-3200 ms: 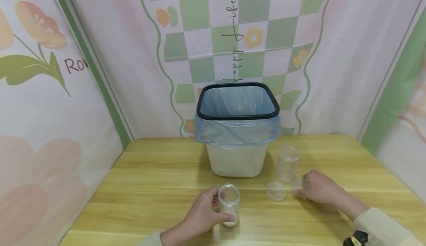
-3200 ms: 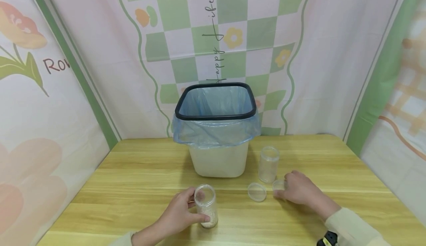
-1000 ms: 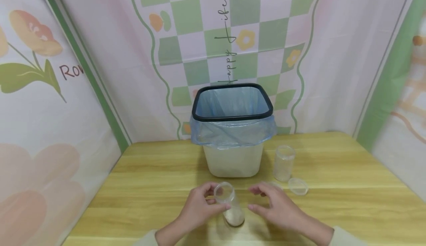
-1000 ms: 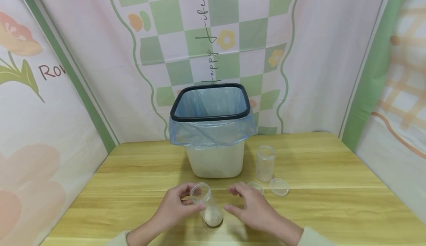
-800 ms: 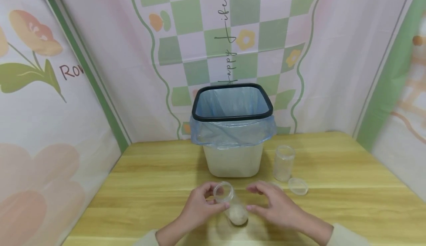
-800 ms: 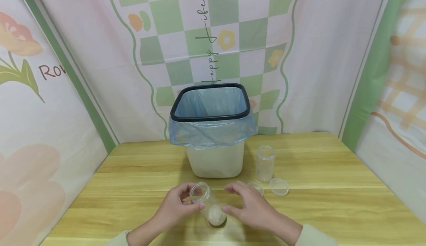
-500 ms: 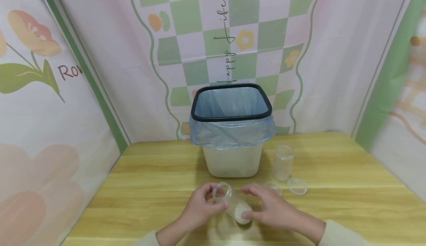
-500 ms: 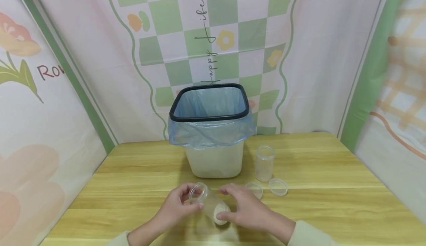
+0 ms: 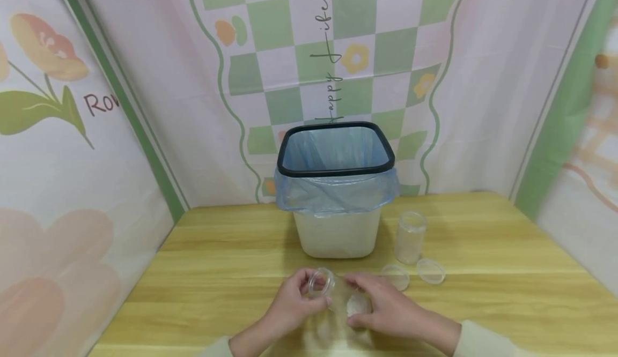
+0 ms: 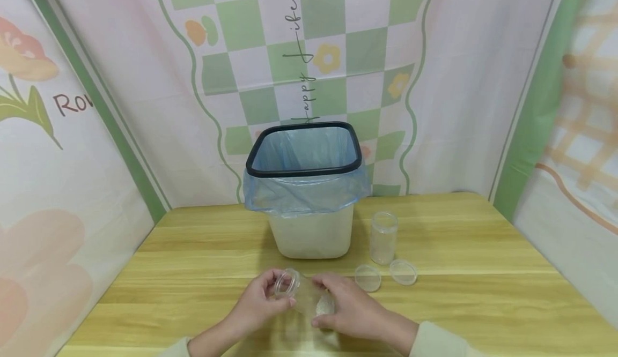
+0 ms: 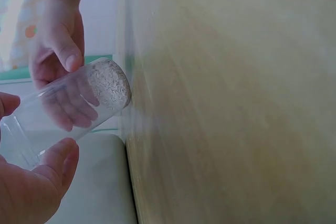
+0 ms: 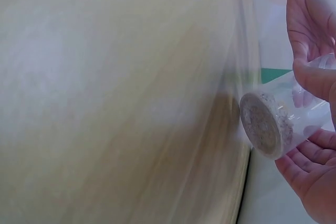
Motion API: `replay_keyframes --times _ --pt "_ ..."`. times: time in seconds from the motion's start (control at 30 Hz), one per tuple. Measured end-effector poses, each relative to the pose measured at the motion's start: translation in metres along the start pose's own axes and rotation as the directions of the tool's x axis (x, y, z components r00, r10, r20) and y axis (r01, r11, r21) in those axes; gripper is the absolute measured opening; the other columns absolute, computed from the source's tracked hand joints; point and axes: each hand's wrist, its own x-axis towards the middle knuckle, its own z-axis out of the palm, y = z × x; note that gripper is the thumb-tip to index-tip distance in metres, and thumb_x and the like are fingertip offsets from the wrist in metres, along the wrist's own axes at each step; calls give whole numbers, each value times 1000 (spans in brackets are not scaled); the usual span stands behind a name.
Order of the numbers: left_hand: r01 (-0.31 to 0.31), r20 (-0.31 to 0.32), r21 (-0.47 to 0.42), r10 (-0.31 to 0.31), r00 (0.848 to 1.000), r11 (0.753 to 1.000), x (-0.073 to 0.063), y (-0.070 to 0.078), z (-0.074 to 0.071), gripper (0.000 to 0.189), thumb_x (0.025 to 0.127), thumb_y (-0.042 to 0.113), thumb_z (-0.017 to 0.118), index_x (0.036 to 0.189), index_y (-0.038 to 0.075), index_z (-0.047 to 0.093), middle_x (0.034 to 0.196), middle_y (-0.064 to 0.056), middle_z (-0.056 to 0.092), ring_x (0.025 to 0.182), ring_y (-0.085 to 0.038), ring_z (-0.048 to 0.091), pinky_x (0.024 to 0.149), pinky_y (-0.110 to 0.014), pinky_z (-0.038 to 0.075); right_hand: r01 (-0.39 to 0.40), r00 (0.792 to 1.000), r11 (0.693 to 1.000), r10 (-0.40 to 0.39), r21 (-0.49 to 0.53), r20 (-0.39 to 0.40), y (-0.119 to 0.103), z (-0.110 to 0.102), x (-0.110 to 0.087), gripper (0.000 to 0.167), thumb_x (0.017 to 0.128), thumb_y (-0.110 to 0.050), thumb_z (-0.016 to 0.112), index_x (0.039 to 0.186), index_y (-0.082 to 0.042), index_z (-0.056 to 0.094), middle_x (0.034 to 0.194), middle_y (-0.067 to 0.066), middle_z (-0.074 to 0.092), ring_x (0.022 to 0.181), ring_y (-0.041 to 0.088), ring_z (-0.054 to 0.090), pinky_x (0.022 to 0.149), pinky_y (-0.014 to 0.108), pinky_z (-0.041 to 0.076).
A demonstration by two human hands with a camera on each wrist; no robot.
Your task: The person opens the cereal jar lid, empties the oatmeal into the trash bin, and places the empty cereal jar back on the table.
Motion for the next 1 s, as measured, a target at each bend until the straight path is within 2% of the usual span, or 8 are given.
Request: replay_keyframes --times 0.3,0.67,0.87,1.0 --pt "21 14 -23 -21 1000 1000 -1 -1 0 40 76 6 75 110 -3 56 106 -9 64 100 -26 63 80 -26 55 1 1000 1000 -1 -22 -14 1 6 3 69 74 -38 83 128 -4 56 123 4 61 107 20 59 90 45 50" --pt "36 25 -36 -35 999 999 -3 1 0 43 77 6 75 115 -2 55 110 -8 63 101 -23 63 83 -25 54 7 999 998 -9 -58 -35 -1 10 5 66 76 -35 82 126 -1 57 124 9 62 110 26 59 92 48 48" --pt "21 32 -44 -20 999 999 -2 4 -4 47 79 9 78 119 -2 55 111 -9 63 105 -23 62 89 -25 51 -23 999 999 21 -35 -43 -1 9 4 66 76 -34 82 126 -1 57 123 9 62 109 24 59 92 47 49" --pt "-20 11 -17 20 1000 1000 -1 8 -11 51 80 15 80 121 -3 55 116 -12 62 110 -27 60 93 -26 49 -21 998 1000 20 -20 -56 1 8 3 63 75 -33 83 125 -3 58 120 6 64 105 20 60 90 44 51"
